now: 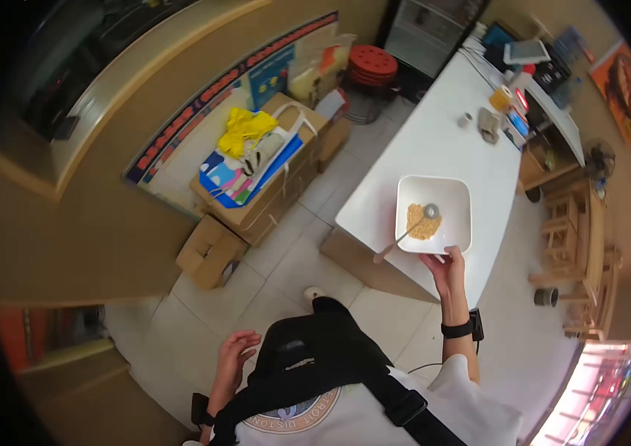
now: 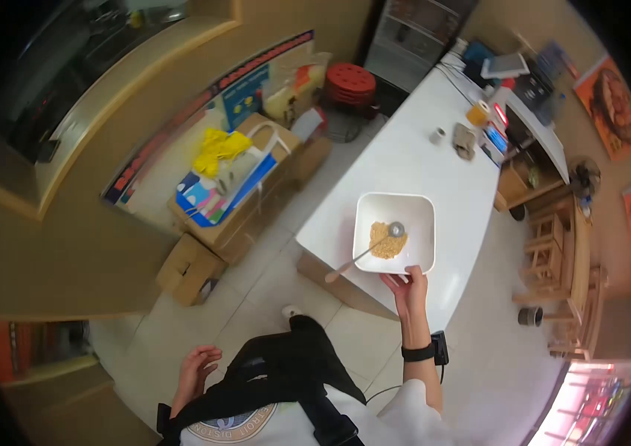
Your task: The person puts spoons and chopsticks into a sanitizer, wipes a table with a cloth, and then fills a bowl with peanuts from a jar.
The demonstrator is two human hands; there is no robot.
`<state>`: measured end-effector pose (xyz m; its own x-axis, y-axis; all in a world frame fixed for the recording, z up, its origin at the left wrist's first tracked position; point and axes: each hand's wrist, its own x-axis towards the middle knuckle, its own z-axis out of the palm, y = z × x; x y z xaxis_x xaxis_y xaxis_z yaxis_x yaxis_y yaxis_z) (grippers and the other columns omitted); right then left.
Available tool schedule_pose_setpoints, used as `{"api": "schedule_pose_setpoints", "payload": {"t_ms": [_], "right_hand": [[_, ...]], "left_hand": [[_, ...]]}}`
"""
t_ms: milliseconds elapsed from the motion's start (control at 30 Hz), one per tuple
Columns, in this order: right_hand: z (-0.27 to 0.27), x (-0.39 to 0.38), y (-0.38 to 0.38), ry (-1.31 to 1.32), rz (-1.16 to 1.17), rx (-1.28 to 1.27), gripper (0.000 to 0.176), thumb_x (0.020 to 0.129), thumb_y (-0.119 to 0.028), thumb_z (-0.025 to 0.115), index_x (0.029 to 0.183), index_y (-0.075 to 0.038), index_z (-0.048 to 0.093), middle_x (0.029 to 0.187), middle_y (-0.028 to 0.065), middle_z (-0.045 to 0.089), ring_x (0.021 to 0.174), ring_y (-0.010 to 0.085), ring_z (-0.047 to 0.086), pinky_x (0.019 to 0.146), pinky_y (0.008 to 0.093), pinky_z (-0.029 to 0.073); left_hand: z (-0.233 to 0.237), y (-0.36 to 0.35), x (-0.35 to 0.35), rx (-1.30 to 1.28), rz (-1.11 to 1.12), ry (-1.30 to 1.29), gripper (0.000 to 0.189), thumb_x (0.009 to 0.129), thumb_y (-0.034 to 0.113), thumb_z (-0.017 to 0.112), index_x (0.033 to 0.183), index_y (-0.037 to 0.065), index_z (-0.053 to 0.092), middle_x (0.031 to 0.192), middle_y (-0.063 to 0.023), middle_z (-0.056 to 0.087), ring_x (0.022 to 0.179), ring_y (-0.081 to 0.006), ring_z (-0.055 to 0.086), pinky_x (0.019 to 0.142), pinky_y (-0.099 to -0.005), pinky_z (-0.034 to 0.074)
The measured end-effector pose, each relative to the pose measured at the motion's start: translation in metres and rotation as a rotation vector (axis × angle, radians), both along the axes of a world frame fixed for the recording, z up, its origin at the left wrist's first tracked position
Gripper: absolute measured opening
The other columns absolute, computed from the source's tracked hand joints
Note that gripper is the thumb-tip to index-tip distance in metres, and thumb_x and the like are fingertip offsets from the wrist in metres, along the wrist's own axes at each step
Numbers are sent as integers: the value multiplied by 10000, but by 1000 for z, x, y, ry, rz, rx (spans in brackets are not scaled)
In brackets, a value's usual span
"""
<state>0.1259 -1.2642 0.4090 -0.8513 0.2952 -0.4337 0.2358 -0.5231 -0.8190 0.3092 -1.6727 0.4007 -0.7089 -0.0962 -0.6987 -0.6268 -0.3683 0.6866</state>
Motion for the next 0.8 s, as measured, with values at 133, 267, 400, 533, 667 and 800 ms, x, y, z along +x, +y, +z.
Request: {"api": "schedule_pose_setpoints", "payload": {"t_ms": [133, 267, 400, 533, 667, 800], "right_hand": [[-1, -21, -27, -40, 140, -9, 363, 736, -129, 446, 1048, 55, 423, 1015, 168, 491, 940, 331, 530, 789, 474, 489], [-3, -50, -56, 55, 240, 11, 394, 734, -112, 442, 1094, 43, 411, 1034, 146, 497, 957, 302, 529, 758, 453, 502], [-7, -71, -66, 46, 292, -31, 411, 734, -100, 441, 1122, 27, 398, 1052, 139, 495, 948, 284, 533, 748, 441, 505], [4, -70, -80, 87, 365, -104, 437, 733, -85, 437, 1155, 10, 373, 1059, 129, 491, 934, 258, 531, 767, 432, 497], [5, -69, -122, 100, 516, -88, 478, 732, -69, 436, 1194, -4, 334, 1093, 122, 465, 958, 236, 518, 771, 412, 484], [0, -45, -190, 40, 793, -66, 514, 729, -70, 456, 1219, -16, 312, 1115, 113, 455, 970, 222, 509, 776, 361, 471]], "left_hand": [[14, -3, -5, -39, 147, 57, 241, 845, 134, 423, 1027, 13, 525, 985, -99, 593, 925, -151, 553, 765, -251, 422], [29, 12, -13, -6, 299, 102, 234, 853, 133, 427, 1026, 9, 524, 989, -106, 589, 923, -152, 552, 764, -251, 422], [22, 24, -12, 37, 315, 106, 221, 842, 152, 470, 1005, 11, 522, 954, -109, 590, 913, -163, 552, 753, -265, 419], [25, 28, -19, 10, 302, 110, 229, 854, 151, 462, 1020, 4, 518, 975, -116, 585, 927, -177, 551, 781, -281, 422], [38, 26, -39, 9, 213, 165, 276, 886, 213, 444, 1083, 27, 496, 1060, -92, 569, 999, -151, 525, 838, -267, 398], [50, 12, -52, -20, 235, 193, 415, 889, 261, 453, 1241, 58, 371, 1216, -99, 453, 1101, -209, 451, 898, -345, 379]]}}
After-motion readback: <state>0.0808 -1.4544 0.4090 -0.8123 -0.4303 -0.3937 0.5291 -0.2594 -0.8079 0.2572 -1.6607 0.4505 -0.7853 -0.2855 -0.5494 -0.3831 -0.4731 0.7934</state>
